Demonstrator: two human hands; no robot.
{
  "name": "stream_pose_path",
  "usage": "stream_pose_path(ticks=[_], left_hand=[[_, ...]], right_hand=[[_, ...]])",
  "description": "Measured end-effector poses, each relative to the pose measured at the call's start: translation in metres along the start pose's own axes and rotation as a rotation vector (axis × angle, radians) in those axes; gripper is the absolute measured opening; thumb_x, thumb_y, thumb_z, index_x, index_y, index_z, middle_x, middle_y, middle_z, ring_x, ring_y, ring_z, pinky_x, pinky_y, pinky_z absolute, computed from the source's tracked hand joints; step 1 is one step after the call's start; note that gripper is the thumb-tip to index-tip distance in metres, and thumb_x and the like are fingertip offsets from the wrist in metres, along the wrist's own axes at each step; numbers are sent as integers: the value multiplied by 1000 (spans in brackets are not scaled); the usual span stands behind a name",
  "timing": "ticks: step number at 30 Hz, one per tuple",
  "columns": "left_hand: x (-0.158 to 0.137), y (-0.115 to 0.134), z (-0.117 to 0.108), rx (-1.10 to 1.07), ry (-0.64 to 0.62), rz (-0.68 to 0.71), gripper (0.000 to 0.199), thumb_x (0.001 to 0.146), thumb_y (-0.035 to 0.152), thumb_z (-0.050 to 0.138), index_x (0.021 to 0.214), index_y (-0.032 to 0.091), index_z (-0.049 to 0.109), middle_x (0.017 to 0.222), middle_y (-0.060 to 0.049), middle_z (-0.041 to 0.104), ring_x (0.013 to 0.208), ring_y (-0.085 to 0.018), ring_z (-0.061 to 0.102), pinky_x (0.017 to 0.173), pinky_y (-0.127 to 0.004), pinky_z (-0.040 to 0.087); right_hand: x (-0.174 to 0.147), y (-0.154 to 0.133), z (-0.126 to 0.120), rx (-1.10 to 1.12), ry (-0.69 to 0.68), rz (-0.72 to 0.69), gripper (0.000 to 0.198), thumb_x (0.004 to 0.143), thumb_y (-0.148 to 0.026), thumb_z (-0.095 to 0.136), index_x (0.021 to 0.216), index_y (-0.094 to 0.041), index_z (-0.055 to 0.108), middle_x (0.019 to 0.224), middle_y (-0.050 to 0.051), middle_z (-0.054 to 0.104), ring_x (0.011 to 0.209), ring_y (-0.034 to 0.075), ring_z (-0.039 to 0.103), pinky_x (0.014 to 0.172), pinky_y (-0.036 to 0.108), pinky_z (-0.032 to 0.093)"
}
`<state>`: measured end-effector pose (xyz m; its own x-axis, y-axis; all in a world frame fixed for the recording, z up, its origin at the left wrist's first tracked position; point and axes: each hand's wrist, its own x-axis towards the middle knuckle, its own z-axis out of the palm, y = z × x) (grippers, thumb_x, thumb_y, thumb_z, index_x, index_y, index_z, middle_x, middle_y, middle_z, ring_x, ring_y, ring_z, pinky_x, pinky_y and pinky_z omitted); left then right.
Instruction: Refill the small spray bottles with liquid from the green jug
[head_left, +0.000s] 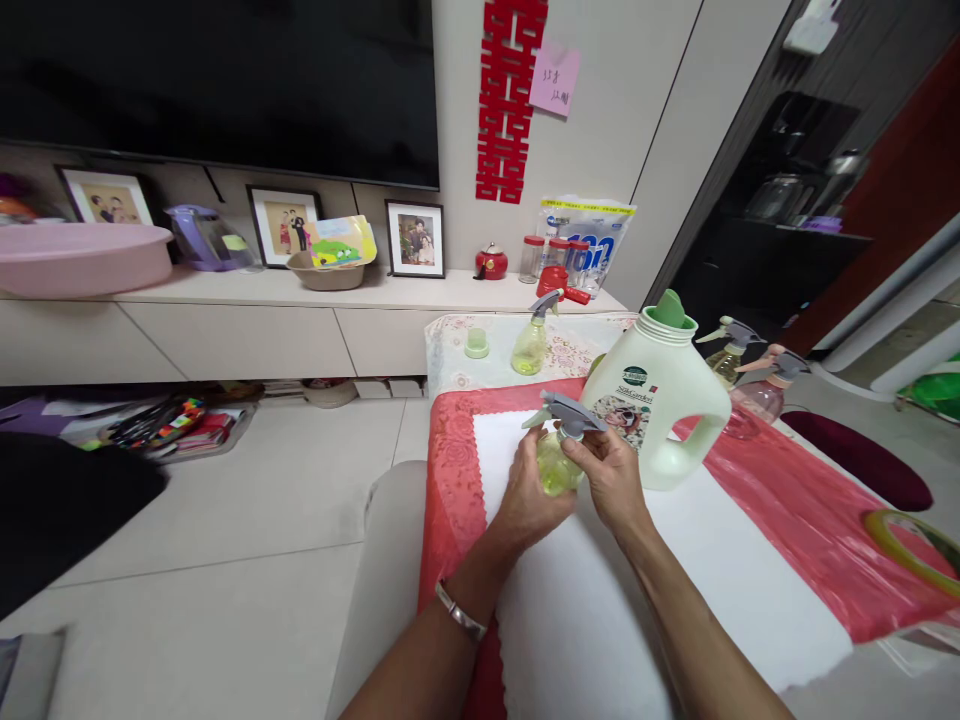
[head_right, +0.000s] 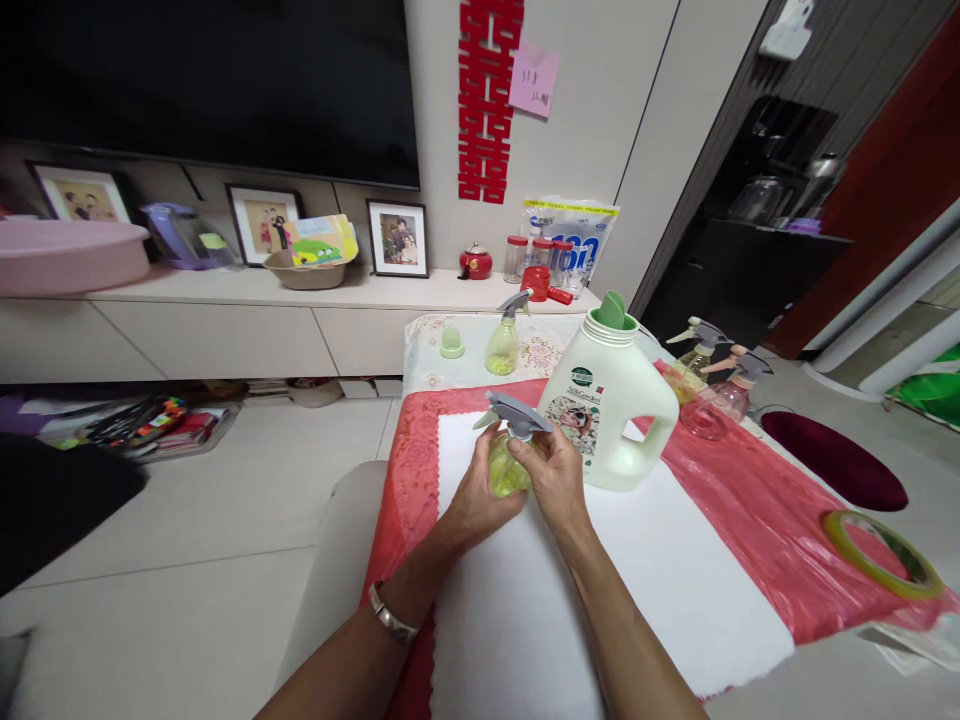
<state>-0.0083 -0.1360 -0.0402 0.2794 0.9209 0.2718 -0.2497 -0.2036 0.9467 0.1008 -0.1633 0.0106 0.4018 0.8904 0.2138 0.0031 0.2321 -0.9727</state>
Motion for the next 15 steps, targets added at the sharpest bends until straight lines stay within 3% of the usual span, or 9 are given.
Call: stream_pose_path(ticks=[3,7,12,15], left_hand=[[1,-2,-2,127,-13,15,86,59,7,79,137,25,46,135,-13,58,133,-37,52,115,-57,39],[4,-4,-2,228,70,55,84,53,10,85,129,24,51,131,-14,57,130,-39,51,114,-59,37],[7,-1,-1,278,101,98,82,47,17,91,121,26,56,122,-11,61,125,-40,52,114,-61,35],[6,4,0,321,73,104,76,52,20,88,121,25,56,121,-11,62,122,-39,55,110,-59,41]], right_hand=[[-2,2,2,-17,22,-20,50,66,-46,86,102,-18,66,104,8,71,99,23,67,91,39,55],[-6,3,6,-68,103,-52,46,63,-42,89,89,-17,60,89,5,69,85,20,67,80,35,56],[-7,-4,2,-125,-4,-85,42,71,-45,83,96,-18,62,102,6,69,95,20,66,86,33,55],[-6,-5,-1,-206,-19,-83,36,73,-47,80,79,-17,62,76,2,63,73,16,59,67,27,50]])
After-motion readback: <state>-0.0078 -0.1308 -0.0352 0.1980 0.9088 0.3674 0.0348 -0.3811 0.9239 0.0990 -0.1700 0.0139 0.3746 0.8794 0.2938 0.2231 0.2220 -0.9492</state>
